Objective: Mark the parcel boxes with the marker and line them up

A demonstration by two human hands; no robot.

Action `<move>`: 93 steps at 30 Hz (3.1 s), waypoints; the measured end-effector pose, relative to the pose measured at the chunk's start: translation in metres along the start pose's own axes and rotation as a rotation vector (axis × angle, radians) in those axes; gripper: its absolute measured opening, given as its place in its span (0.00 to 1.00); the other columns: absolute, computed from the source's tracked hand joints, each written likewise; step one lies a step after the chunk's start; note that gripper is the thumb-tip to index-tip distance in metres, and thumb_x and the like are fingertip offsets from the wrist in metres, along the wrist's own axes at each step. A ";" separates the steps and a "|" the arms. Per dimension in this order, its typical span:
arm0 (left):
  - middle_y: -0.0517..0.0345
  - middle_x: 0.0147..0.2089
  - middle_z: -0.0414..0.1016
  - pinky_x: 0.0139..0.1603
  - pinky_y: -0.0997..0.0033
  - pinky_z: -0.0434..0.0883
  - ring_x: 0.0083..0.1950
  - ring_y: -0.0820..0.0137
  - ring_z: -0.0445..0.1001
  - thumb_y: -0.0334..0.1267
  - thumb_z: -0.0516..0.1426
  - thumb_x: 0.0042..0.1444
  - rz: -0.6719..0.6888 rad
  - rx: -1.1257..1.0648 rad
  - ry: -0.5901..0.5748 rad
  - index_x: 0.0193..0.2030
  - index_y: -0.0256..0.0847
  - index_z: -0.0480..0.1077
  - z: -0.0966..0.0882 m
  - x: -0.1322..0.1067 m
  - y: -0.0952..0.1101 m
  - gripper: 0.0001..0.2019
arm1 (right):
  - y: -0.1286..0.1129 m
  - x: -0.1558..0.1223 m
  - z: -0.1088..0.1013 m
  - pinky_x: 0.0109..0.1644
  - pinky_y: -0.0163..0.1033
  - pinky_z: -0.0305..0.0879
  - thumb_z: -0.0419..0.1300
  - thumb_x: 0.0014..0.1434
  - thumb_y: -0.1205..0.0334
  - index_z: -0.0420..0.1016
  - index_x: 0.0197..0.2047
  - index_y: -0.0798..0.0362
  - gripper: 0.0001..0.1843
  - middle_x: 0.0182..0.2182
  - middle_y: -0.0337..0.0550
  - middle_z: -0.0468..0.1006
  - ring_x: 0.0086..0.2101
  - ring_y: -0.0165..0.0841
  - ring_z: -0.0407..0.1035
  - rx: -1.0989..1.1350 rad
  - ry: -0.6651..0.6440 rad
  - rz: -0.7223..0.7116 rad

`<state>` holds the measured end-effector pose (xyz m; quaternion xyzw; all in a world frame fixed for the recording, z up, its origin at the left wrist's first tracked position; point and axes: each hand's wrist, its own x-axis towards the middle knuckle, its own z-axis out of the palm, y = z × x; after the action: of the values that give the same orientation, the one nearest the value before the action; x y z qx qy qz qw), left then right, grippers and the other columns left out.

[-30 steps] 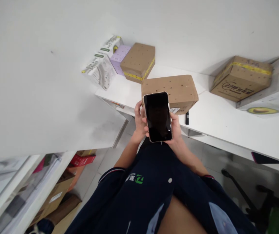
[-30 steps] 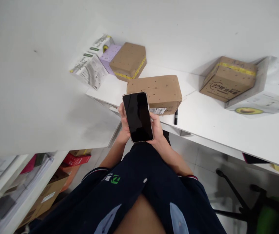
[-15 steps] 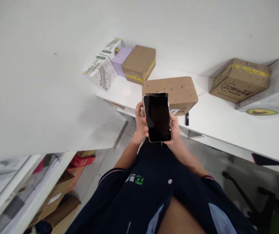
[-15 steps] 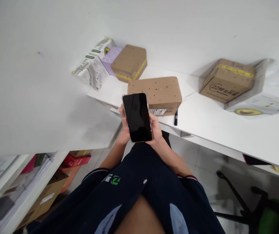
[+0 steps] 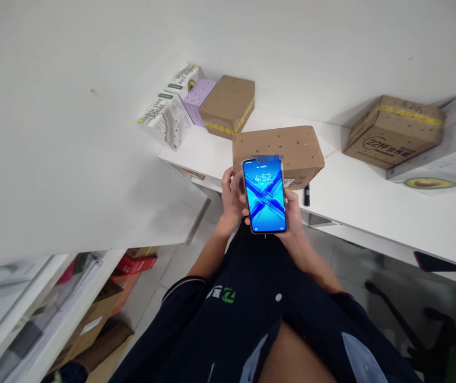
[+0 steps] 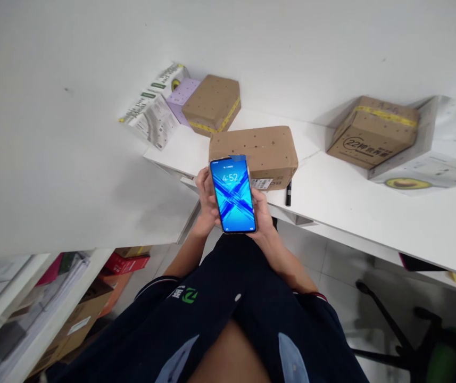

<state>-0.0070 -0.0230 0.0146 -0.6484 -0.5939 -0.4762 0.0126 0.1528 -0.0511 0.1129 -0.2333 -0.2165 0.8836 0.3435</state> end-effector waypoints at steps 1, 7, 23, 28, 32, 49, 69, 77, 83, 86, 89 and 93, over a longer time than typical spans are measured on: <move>0.39 0.65 0.61 0.68 0.49 0.66 0.69 0.57 0.64 0.53 0.47 0.68 0.037 0.016 0.041 0.65 0.43 0.60 -0.002 0.003 0.003 0.24 | -0.003 -0.007 -0.005 0.44 0.59 0.76 0.53 0.51 0.30 0.69 0.59 0.46 0.40 0.44 0.49 0.82 0.46 0.50 0.76 -0.069 0.064 -0.050; 0.39 0.62 0.62 0.67 0.50 0.68 0.69 0.58 0.63 0.46 0.52 0.67 0.070 0.075 0.082 0.60 0.40 0.64 -0.008 0.011 0.013 0.19 | -0.030 -0.060 -0.069 0.41 0.53 0.75 0.49 0.53 0.28 0.66 0.59 0.45 0.39 0.49 0.52 0.78 0.43 0.46 0.77 -0.572 0.603 -0.577; 0.41 0.60 0.63 0.57 0.58 0.76 0.65 0.60 0.66 0.43 0.52 0.67 -0.035 0.032 0.000 0.61 0.42 0.62 -0.003 0.012 0.007 0.18 | -0.045 -0.075 -0.205 0.55 0.65 0.62 0.59 0.58 0.48 0.73 0.60 0.55 0.30 0.57 0.65 0.70 0.55 0.58 0.63 -1.945 1.436 -0.295; 0.41 0.61 0.63 0.56 0.58 0.76 0.66 0.58 0.65 0.41 0.53 0.65 -0.050 -0.018 -0.018 0.63 0.43 0.60 -0.002 0.013 0.007 0.20 | -0.060 -0.056 -0.186 0.59 0.65 0.63 0.61 0.57 0.48 0.72 0.60 0.57 0.32 0.59 0.64 0.70 0.54 0.54 0.66 -1.729 1.293 -0.455; 0.42 0.63 0.62 0.56 0.57 0.77 0.66 0.58 0.66 0.39 0.54 0.64 -0.083 -0.066 -0.039 0.64 0.45 0.59 -0.006 0.014 0.011 0.22 | -0.065 -0.023 -0.148 0.44 0.53 0.76 0.61 0.57 0.41 0.64 0.67 0.47 0.38 0.56 0.53 0.75 0.32 0.36 0.73 -1.341 0.862 -0.568; 0.48 0.68 0.64 0.72 0.53 0.62 0.72 0.58 0.60 0.41 0.56 0.61 -0.041 -0.361 -0.190 0.66 0.47 0.59 0.112 0.141 -0.014 0.26 | -0.132 0.072 -0.196 0.45 0.50 0.77 0.59 0.58 0.47 0.63 0.64 0.45 0.32 0.57 0.52 0.72 0.42 0.38 0.76 -0.909 0.938 -0.795; 0.47 0.77 0.48 0.76 0.37 0.36 0.78 0.49 0.40 0.54 0.66 0.52 -0.172 -0.040 -0.215 0.69 0.44 0.59 0.114 0.222 -0.036 0.40 | -0.032 -0.030 -0.148 0.43 0.47 0.77 0.65 0.54 0.50 0.71 0.49 0.48 0.21 0.44 0.44 0.79 0.32 0.32 0.77 -0.754 0.944 -0.764; 0.46 0.78 0.36 0.71 0.24 0.34 0.77 0.32 0.32 0.58 0.70 0.38 -0.513 0.196 -0.412 0.68 0.53 0.62 0.038 0.246 -0.117 0.48 | -0.005 -0.034 -0.149 0.44 0.51 0.77 0.66 0.54 0.49 0.72 0.47 0.48 0.19 0.44 0.45 0.79 0.33 0.35 0.78 -0.728 0.939 -0.664; 0.46 0.78 0.36 0.69 0.22 0.40 0.77 0.34 0.33 0.57 0.69 0.40 -0.449 0.188 -0.375 0.69 0.52 0.60 0.045 0.237 -0.122 0.48 | -0.001 -0.031 -0.142 0.45 0.51 0.77 0.66 0.54 0.49 0.74 0.45 0.48 0.18 0.43 0.44 0.80 0.33 0.35 0.77 -0.737 0.940 -0.649; 0.48 0.76 0.42 0.70 0.27 0.45 0.76 0.38 0.41 0.55 0.69 0.41 -0.408 0.169 -0.332 0.67 0.53 0.63 0.044 0.234 -0.124 0.44 | -0.001 -0.031 -0.141 0.44 0.50 0.77 0.65 0.54 0.49 0.73 0.45 0.49 0.18 0.42 0.45 0.80 0.33 0.35 0.77 -0.771 0.931 -0.660; 0.48 0.75 0.48 0.70 0.31 0.49 0.74 0.40 0.47 0.52 0.70 0.41 -0.371 0.187 -0.286 0.65 0.53 0.66 0.041 0.224 -0.120 0.41 | -0.002 -0.029 -0.142 0.43 0.49 0.77 0.65 0.54 0.49 0.73 0.45 0.49 0.19 0.42 0.45 0.80 0.32 0.35 0.76 -0.779 0.929 -0.679; 0.47 0.74 0.50 0.67 0.30 0.53 0.72 0.36 0.49 0.54 0.70 0.41 -0.362 0.233 -0.232 0.64 0.54 0.68 0.037 0.180 -0.087 0.40 | -0.002 -0.027 -0.140 0.43 0.49 0.77 0.65 0.54 0.49 0.73 0.45 0.49 0.18 0.41 0.44 0.80 0.32 0.35 0.76 -0.773 0.926 -0.670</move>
<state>-0.0815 0.1608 0.0606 -0.5760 -0.7487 -0.3212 -0.0668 0.2500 -0.0374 0.0093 -0.6131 -0.4073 0.3985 0.5472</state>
